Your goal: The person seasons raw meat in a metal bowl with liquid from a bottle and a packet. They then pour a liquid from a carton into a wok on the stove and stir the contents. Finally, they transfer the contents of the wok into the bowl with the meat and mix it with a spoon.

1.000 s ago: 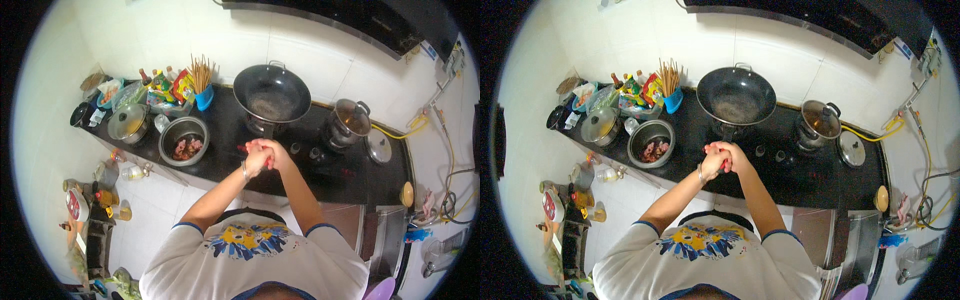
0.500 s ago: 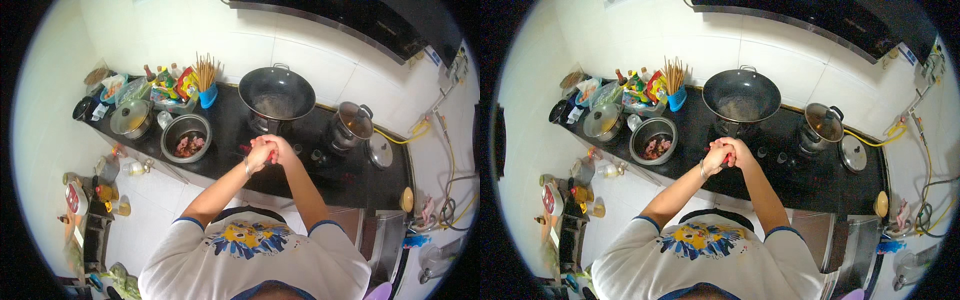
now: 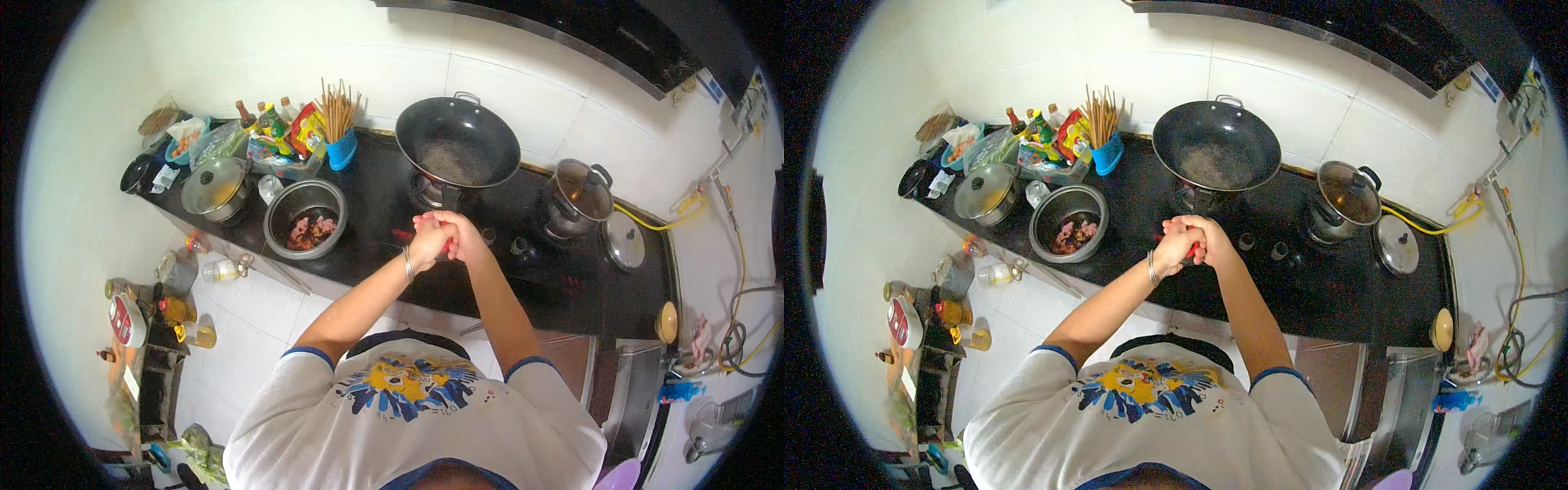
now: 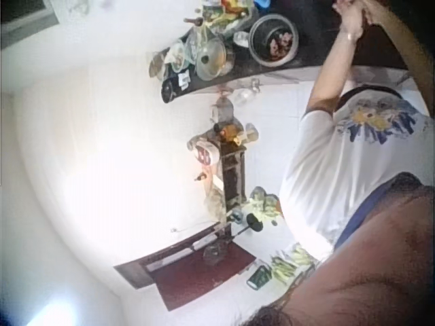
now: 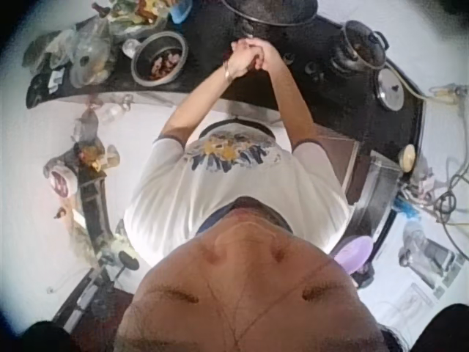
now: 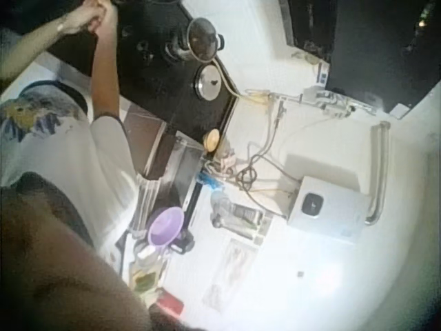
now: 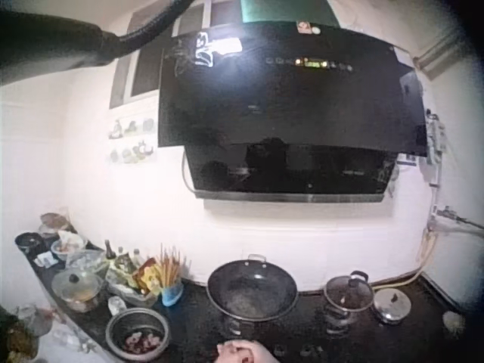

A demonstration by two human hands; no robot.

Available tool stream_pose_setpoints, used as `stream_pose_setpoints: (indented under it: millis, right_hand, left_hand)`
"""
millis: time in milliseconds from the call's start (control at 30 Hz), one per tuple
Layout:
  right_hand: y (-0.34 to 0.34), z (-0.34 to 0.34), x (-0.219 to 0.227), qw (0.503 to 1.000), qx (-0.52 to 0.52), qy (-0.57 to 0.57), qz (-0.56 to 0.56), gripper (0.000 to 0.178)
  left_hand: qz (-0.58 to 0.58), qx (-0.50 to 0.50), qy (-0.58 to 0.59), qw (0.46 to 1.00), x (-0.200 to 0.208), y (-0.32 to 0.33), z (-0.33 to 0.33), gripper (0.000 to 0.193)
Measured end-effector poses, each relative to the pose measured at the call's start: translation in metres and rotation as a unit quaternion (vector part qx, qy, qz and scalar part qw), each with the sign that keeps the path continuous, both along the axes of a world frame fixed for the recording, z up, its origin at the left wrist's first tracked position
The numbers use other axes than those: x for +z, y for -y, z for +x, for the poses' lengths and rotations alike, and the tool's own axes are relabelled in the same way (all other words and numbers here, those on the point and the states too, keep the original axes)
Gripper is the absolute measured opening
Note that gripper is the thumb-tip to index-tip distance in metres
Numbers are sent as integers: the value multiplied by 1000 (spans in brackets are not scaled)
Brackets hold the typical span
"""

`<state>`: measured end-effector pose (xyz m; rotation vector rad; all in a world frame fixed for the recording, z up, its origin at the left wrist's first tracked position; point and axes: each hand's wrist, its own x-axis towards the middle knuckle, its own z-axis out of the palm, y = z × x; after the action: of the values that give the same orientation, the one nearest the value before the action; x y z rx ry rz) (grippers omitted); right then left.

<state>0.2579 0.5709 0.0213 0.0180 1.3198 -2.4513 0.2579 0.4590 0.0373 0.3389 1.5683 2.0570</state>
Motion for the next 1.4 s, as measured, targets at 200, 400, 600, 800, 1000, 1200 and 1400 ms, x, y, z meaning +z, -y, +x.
stream_pose_setpoints:
  millis: [200,400,600,800,1000,1200,1400]
  right_hand:
    - [6,22,6,999,3,0,35,33]
    - [6,19,-11,999,-10,42,12,32]
    - [3,4,3,1000,-3,13,16,30]
    - [22,30,-10,999,-26,20,40,29]
    - [40,39,-15,997,-11,49,66,24]
    - [75,43,-13,994,51,49,84,24]
    - [125,42,-17,992,77,52,84,26]
  left_hand:
    - [-26,20,-19,999,-39,1,9,12]
    - [2,22,-8,1000,-33,1,6,13]
    - [30,5,-9,1000,-10,5,8,17]
    - [83,19,41,996,-20,22,36,9]
    - [92,53,52,993,-35,40,55,6]
    - [90,101,41,990,-35,72,70,7]
    - [84,126,44,987,-35,121,74,6]
